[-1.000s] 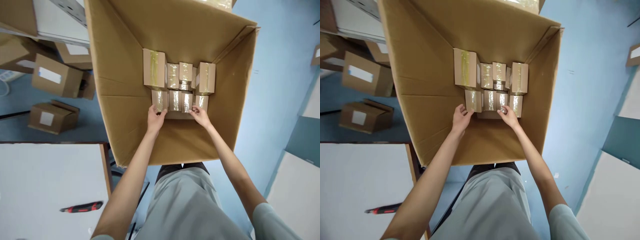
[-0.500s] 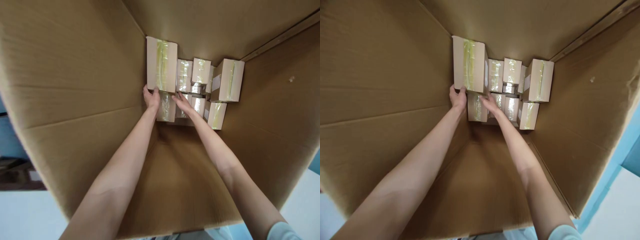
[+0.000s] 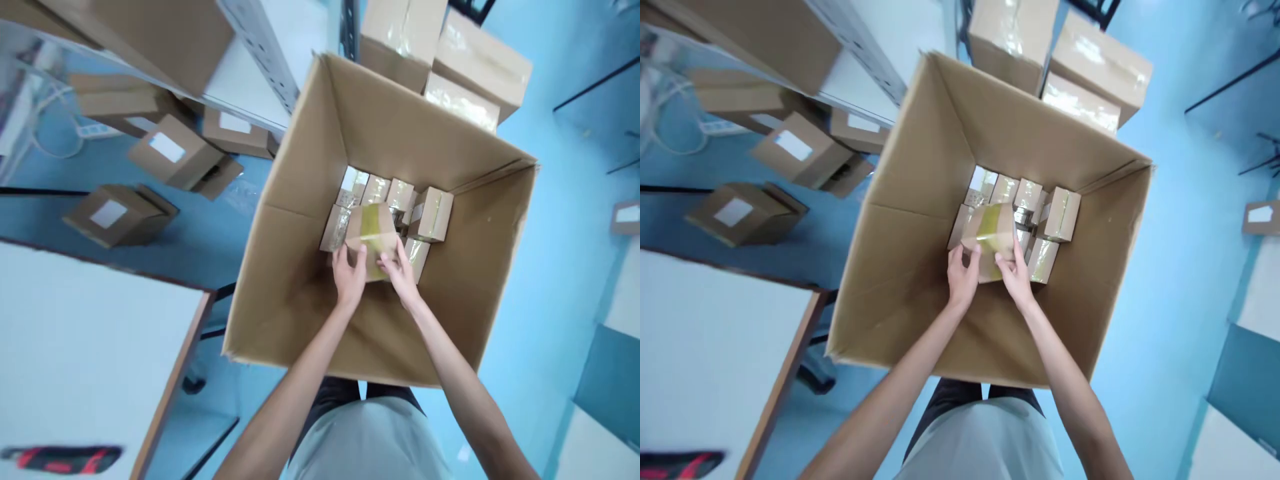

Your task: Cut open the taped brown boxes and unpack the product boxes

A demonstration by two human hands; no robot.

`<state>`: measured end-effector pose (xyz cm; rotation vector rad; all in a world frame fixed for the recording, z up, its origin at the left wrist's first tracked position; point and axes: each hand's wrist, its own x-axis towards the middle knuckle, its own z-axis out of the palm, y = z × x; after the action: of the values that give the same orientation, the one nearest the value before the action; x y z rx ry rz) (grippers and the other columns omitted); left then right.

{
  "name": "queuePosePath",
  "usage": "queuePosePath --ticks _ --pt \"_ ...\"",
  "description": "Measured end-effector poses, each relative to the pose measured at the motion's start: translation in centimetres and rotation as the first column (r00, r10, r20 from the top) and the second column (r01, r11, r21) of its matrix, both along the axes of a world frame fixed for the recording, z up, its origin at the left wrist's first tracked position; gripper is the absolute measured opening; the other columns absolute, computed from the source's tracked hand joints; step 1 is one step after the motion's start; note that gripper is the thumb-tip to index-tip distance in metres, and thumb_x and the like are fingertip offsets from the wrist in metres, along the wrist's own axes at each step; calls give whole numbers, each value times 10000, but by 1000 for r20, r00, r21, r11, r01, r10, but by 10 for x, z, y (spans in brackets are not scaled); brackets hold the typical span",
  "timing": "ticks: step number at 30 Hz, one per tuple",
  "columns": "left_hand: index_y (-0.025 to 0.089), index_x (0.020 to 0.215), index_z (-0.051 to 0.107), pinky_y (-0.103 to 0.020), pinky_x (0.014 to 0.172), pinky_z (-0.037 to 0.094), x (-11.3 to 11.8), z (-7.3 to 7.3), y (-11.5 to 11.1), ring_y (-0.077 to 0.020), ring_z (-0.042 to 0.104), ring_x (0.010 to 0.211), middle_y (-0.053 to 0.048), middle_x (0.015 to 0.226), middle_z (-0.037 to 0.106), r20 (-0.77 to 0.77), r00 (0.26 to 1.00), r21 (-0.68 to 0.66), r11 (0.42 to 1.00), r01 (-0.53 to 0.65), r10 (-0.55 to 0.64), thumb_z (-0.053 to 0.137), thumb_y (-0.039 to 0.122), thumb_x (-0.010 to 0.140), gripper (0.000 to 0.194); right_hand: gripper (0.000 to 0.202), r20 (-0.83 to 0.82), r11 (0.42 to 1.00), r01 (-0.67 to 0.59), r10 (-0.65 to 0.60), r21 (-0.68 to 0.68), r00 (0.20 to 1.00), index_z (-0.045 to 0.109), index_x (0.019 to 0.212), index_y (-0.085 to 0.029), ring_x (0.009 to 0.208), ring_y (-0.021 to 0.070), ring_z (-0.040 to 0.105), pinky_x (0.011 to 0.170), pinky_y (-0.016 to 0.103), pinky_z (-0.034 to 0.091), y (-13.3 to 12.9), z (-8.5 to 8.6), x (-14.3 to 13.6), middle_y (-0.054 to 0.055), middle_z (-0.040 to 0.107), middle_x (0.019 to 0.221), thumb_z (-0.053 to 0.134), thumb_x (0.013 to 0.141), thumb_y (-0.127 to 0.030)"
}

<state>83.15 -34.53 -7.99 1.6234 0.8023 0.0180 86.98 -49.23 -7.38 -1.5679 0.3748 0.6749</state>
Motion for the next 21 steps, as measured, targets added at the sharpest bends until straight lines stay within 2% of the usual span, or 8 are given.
queuePosePath --ticks 2,4,7,10,12,15,18,21 --pt "268 1480 742 -518 1353 436 -35 60 -21 -372 639 1498 -184 1533 656 14 989 44 988 -150 149 715 614 1115 504 1174 94 999 -49 48 -2 994 241 1929 -336 1276 370 847 1289 612 610 -18 62 -36 144 740 1641 839 991 -712" --pt "303 1507 723 -479 1313 483 -69 118 -34 -356 651 1490 -167 1540 641 63 976 31 977 -210 208 697 632 1129 502 1037 212 991 -125 132 -43 968 201 1923 -461 1354 395 817 1249 626 652 -30 120 -74 90 681 1721 748 1071 -687" --pt "330 1469 711 -443 1254 537 -119 191 -39 -330 677 1424 -133 1451 661 165 931 6 944 -331 326 664 632 1150 442 931 410 963 -243 268 -111 872 139 1891 -599 1378 405 801 1207 677 677 -32 189 -125 -32 277 1977 664 1124 -648" --pt "333 1434 718 -416 1220 566 -161 242 -29 -310 689 1385 -109 1404 673 273 838 -10 873 -488 472 654 637 1154 419 881 542 920 -388 355 -57 762 162 1880 -621 1340 396 815 1229 704 644 -18 232 -158 -57 2 2018 652 1149 -579" --pt "331 1431 730 -422 1232 560 -186 265 -14 -312 683 1398 -102 1401 679 329 746 -21 794 -607 579 647 647 1152 429 903 579 857 -515 424 -9 696 156 1891 -591 1340 392 813 1260 694 618 3 251 -170 -25 -12 2022 663 1144 -597" --pt "327 1543 687 -465 1306 509 -227 288 23 -333 620 1515 -109 1493 673 361 615 18 654 -756 701 611 659 1161 511 1010 554 707 -707 580 23 597 113 1923 -483 1408 401 776 1305 660 585 54 270 -185 52 83 2022 656 1109 -734" --pt "311 1589 659 -443 1319 503 -282 296 68 -316 608 1550 -107 1539 667 341 493 133 478 -868 800 617 690 1156 577 1086 502 528 -846 713 76 490 111 1927 -445 1440 381 756 1325 612 571 122 279 -216 73 151 2014 682 1072 -797" --pt "312 1560 673 -399 1295 520 -354 293 110 -294 623 1541 -97 1533 667 347 363 160 327 -931 865 653 703 1136 577 1119 467 356 -927 803 121 369 152 1915 -477 1440 365 750 1327 595 574 189 277 -267 52 134 2018 816 1039 -692"
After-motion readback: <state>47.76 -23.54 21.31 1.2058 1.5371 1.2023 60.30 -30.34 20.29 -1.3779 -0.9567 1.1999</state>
